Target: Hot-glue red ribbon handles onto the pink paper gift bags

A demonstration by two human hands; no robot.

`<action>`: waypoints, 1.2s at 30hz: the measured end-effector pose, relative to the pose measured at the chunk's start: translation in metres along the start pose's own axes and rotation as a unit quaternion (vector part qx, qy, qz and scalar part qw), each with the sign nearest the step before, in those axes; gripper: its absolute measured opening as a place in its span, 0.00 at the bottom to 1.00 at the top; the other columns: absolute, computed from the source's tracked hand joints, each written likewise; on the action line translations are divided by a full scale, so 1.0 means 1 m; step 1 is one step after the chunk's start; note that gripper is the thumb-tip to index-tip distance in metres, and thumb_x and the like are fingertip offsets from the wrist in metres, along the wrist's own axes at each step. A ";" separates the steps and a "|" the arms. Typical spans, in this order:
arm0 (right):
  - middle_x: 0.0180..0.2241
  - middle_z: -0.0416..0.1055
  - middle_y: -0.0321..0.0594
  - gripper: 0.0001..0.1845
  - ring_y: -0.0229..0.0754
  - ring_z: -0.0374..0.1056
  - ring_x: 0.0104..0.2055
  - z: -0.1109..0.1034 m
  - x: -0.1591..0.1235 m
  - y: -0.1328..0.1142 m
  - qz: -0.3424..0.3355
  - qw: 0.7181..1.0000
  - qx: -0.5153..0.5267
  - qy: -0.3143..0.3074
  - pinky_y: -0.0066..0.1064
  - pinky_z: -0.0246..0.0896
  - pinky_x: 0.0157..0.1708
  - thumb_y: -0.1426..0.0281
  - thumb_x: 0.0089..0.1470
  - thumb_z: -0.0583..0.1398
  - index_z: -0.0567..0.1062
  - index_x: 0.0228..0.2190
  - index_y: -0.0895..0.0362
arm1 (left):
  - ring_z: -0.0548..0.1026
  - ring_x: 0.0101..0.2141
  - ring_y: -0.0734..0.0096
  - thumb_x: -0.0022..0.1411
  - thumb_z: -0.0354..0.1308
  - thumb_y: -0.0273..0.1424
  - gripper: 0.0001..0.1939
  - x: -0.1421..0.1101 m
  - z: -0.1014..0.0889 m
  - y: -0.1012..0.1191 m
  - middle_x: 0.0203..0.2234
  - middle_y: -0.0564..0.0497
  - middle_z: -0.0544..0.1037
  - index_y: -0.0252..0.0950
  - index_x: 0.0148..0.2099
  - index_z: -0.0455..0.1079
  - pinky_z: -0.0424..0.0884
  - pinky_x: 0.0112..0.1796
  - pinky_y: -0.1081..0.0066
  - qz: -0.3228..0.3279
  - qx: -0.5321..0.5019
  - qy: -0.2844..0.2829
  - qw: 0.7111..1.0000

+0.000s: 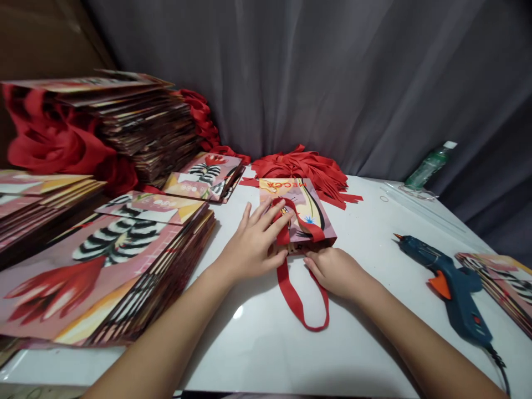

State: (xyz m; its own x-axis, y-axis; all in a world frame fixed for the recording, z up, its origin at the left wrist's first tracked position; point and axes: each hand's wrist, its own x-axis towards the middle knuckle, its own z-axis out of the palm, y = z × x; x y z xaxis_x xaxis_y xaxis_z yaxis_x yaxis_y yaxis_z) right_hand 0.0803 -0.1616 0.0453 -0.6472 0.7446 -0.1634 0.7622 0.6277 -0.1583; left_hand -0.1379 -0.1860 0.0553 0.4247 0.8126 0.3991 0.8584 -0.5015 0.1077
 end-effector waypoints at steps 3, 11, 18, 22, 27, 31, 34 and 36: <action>0.37 0.79 0.46 0.17 0.47 0.76 0.37 0.000 0.000 0.001 -0.010 1.000 0.010 0.012 0.31 0.63 0.33 0.70 0.67 0.48 0.76 0.40 0.58 | 0.71 0.52 0.53 0.61 0.52 0.30 0.17 -0.007 -0.011 0.033 0.49 0.39 0.76 0.34 0.52 0.70 0.69 0.53 0.55 0.031 -0.003 0.039 0.999; 0.46 0.77 0.47 0.18 0.48 0.75 0.43 0.012 0.002 0.000 -0.019 0.997 -0.044 0.059 0.33 0.66 0.37 0.70 0.66 0.48 0.75 0.48 0.58 | 0.77 0.41 0.47 0.68 0.46 0.36 0.20 -0.006 0.030 0.058 0.44 0.32 0.76 0.27 0.47 0.74 0.74 0.39 0.54 -0.139 0.076 -0.189 0.969; 0.45 0.77 0.46 0.20 0.46 0.74 0.44 0.023 0.023 -0.019 -0.012 0.996 -0.034 0.077 0.30 0.66 0.40 0.67 0.67 0.47 0.76 0.47 0.57 | 0.75 0.43 0.49 0.64 0.47 0.29 0.18 -0.003 0.037 0.043 0.47 0.33 0.75 0.28 0.46 0.76 0.72 0.43 0.56 -0.120 0.086 -0.201 0.968; 0.39 0.79 0.46 0.22 0.48 0.75 0.40 0.021 0.024 -0.009 0.028 0.996 -0.036 0.078 0.32 0.67 0.37 0.67 0.67 0.46 0.78 0.42 0.57 | 0.76 0.39 0.48 0.62 0.48 0.29 0.18 0.001 0.038 0.043 0.43 0.31 0.76 0.26 0.44 0.77 0.72 0.38 0.55 -0.116 0.094 -0.213 0.966; 0.35 0.79 0.50 0.17 0.51 0.76 0.37 0.018 0.021 0.000 0.069 0.994 -0.050 0.069 0.34 0.67 0.34 0.74 0.61 0.51 0.79 0.38 0.59 | 0.77 0.34 0.52 0.61 0.49 0.28 0.17 0.007 0.037 0.039 0.36 0.34 0.79 0.28 0.40 0.78 0.72 0.35 0.58 -0.092 0.090 -0.226 0.966; 0.39 0.79 0.47 0.18 0.48 0.76 0.39 0.018 0.034 -0.013 0.036 0.996 -0.043 0.068 0.31 0.67 0.35 0.72 0.63 0.50 0.79 0.41 0.56 | 0.76 0.37 0.52 0.61 0.49 0.29 0.18 0.007 0.034 0.037 0.38 0.33 0.78 0.27 0.42 0.78 0.71 0.38 0.58 -0.069 0.099 -0.222 0.968; 0.40 0.79 0.44 0.19 0.47 0.76 0.39 0.018 0.040 -0.019 0.019 0.997 -0.041 0.070 0.31 0.67 0.35 0.69 0.65 0.47 0.78 0.44 0.53 | 0.76 0.37 0.52 0.61 0.48 0.28 0.18 0.007 0.035 0.038 0.38 0.32 0.78 0.26 0.42 0.78 0.71 0.39 0.57 -0.073 0.110 -0.223 0.966; 0.40 0.79 0.46 0.19 0.48 0.76 0.39 0.017 0.038 -0.015 0.025 0.996 -0.048 0.068 0.33 0.68 0.36 0.70 0.65 0.48 0.78 0.43 0.54 | 0.77 0.37 0.50 0.60 0.48 0.28 0.18 0.008 0.037 0.041 0.39 0.32 0.78 0.26 0.42 0.78 0.71 0.37 0.57 -0.082 0.116 -0.225 0.964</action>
State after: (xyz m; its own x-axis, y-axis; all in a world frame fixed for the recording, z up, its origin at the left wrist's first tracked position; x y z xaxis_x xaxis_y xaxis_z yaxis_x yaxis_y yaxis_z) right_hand 0.0442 -0.1465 0.0248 -0.6045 0.7958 -0.0351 0.7962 0.6022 -0.0588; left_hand -0.0884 -0.1889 0.0298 0.3143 0.9482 -0.0473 0.9437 -0.3174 -0.0926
